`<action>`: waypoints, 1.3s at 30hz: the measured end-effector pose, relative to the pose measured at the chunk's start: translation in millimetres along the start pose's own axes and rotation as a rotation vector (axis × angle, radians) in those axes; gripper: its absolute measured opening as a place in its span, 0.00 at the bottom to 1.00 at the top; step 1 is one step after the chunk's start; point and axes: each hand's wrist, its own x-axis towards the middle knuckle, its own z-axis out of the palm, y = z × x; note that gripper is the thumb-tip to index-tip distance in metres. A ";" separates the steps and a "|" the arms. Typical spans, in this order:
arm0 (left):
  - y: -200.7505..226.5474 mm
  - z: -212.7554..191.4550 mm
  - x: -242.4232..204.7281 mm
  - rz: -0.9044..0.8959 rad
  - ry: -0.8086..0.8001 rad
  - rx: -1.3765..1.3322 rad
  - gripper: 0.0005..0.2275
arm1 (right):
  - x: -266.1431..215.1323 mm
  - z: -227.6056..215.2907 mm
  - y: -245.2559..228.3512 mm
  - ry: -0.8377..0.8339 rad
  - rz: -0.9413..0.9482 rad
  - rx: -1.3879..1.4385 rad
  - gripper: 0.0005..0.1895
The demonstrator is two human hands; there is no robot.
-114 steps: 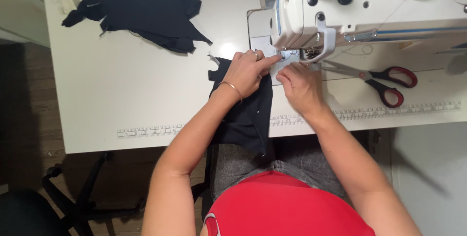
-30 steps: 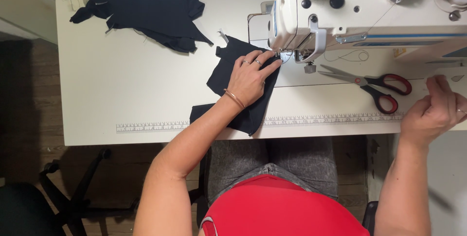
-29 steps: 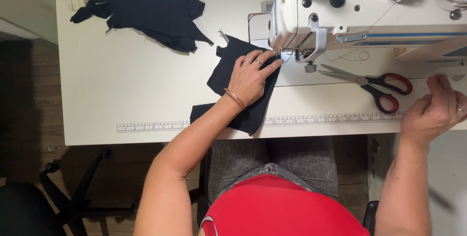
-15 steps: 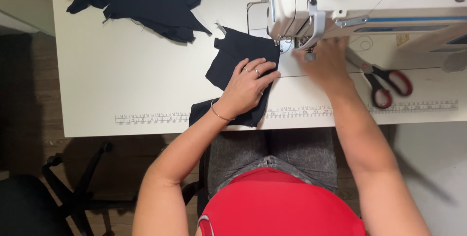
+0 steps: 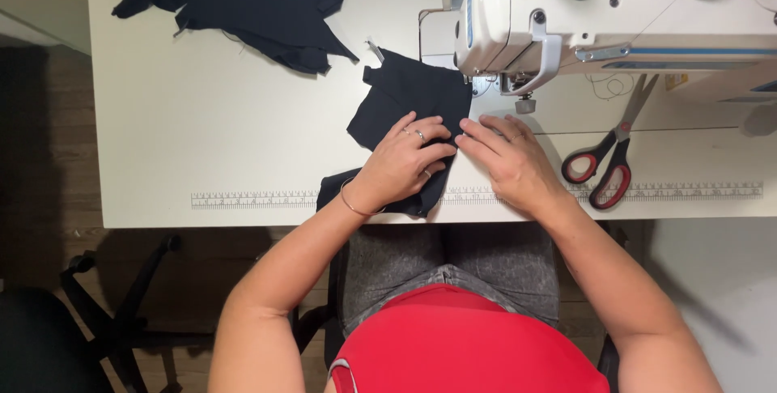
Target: Trimming excess threads from fabric pieces using scissors and folding them for preparation.
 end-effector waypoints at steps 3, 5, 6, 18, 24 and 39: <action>-0.8 6.3 2.9 -0.011 0.008 0.003 0.12 | 1.1 -2.7 -1.4 0.011 0.011 0.005 0.20; -1.0 5.6 6.9 -0.018 0.013 -0.002 0.12 | 4.3 -0.8 2.7 0.016 0.013 0.008 0.19; -0.3 5.9 8.1 -0.027 0.015 -0.009 0.12 | 4.7 -0.1 4.4 0.018 0.016 0.012 0.17; 1.4 1.4 18.6 -0.104 0.007 -0.013 0.12 | 17.7 -2.0 17.5 0.005 0.029 0.061 0.14; -3.9 4.0 26.2 -0.119 0.007 -0.035 0.13 | 30.0 -9.8 20.1 0.023 0.019 0.046 0.14; -11.7 -28.3 61.0 -0.165 -0.105 -0.027 0.18 | 26.0 8.5 24.8 0.053 0.151 0.009 0.23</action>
